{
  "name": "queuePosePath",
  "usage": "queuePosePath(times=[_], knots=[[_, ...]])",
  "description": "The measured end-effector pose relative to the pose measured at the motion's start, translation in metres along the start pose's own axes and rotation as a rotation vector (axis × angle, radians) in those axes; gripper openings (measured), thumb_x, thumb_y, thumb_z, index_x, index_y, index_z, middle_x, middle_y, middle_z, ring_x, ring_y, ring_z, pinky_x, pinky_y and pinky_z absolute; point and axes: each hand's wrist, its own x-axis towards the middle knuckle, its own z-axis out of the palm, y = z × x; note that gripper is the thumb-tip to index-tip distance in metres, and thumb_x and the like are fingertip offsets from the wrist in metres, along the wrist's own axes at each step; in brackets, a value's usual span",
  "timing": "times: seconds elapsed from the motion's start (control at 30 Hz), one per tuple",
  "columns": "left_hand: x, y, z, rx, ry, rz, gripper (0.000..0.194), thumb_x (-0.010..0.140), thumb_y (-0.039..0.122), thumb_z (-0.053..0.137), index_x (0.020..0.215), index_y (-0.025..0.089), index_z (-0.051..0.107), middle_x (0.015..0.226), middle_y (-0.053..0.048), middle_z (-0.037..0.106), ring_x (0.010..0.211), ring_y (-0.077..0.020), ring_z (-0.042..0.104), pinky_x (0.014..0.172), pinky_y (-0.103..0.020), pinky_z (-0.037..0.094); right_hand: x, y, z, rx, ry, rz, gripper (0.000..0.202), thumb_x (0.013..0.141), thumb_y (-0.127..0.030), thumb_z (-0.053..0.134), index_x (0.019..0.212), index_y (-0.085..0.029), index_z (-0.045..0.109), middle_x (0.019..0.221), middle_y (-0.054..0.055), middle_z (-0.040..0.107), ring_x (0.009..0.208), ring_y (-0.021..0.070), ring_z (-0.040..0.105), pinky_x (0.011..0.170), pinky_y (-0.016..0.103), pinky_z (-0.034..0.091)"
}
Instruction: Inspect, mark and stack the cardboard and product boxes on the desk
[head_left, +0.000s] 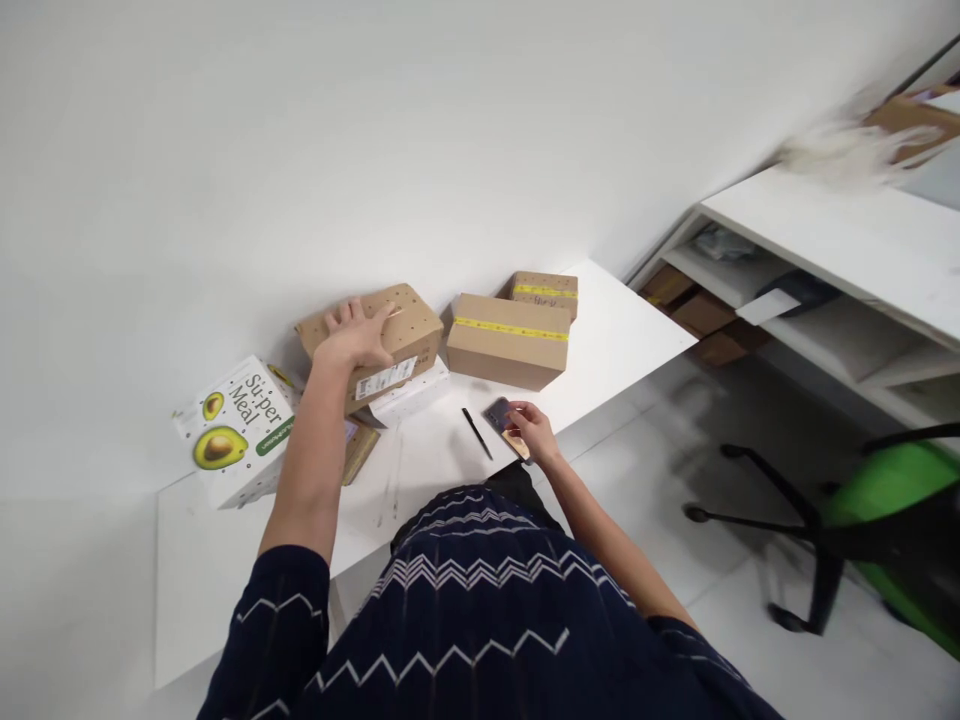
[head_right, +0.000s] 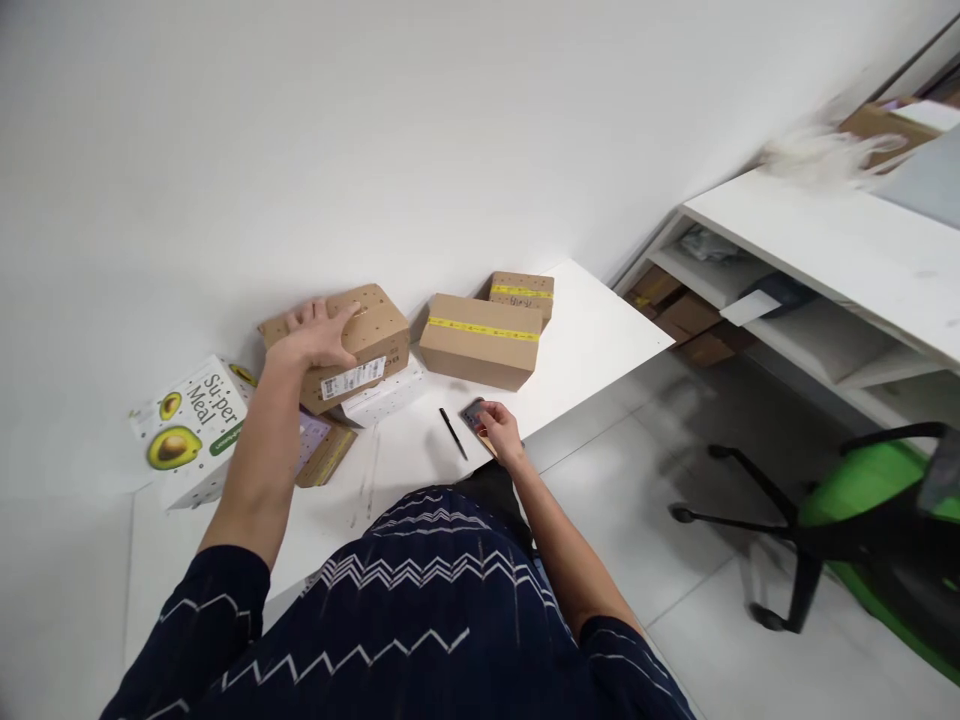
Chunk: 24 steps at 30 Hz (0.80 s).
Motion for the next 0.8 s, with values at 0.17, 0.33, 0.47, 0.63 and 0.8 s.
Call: queuePosePath(times=[0.17,0.33,0.47,0.63,0.8], knots=[[0.004,0.001,0.018,-0.135,-0.021,-0.026,0.099,0.077,0.022,0.068,0.158,0.040,0.014,0.169,-0.008,0.002,0.152,-0.0455,0.004,0.112,-0.075,0.016,0.003,0.008,-0.005,-0.007,0.016,0.007,0.039,0.056,-0.042,0.075,0.087,-0.021,0.061,0.072,-0.002,0.065,0.054,0.0106,0.057,0.051,0.024,0.046],[-0.010,0.014,0.034,-0.208,0.108,-0.008,0.085,0.084,0.009,0.053,0.157,0.039,0.021,0.168,-0.006,0.008,0.153,-0.0414,0.006,0.112,-0.076,0.017,0.007,0.010,-0.006,-0.044,0.013,0.017,0.038,0.058,-0.043,0.073,0.087,-0.020,0.061,0.072,-0.002,0.065,0.054,0.0104,0.057,0.050,0.024,0.047],[-0.017,0.008,0.046,-0.227,0.145,0.025,0.083,0.086,0.008,0.052,0.157,0.038,0.021,0.168,-0.007,0.008,0.153,-0.0396,0.004,0.114,-0.074,0.014,0.008,0.012,-0.010,-0.071,0.010,0.017,0.038,0.059,-0.044,0.073,0.086,-0.020,0.061,0.071,-0.001,0.064,0.053,0.0103,0.058,0.049,0.024,0.047],[-0.014,-0.001,0.054,-0.246,0.172,0.098,0.080,0.087,0.008,0.053,0.155,0.040,0.027,0.168,-0.004,0.010,0.154,-0.0371,0.002,0.115,-0.073,0.009,0.007,0.016,-0.020,-0.078,0.028,0.038,0.036,0.062,-0.044,0.075,0.084,-0.020,0.062,0.071,0.000,0.065,0.053,0.0114,0.060,0.049,0.024,0.048],[-0.007,-0.001,0.061,-0.269,0.212,0.132,0.079,0.085,0.004,0.050,0.153,0.040,0.032,0.167,-0.004,0.016,0.154,-0.0356,0.004,0.115,-0.073,0.008,0.008,0.013,-0.022,-0.063,0.031,0.069,0.031,0.062,-0.039,0.074,0.082,-0.020,0.062,0.069,-0.001,0.063,0.052,0.0105,0.058,0.049,0.023,0.047]])
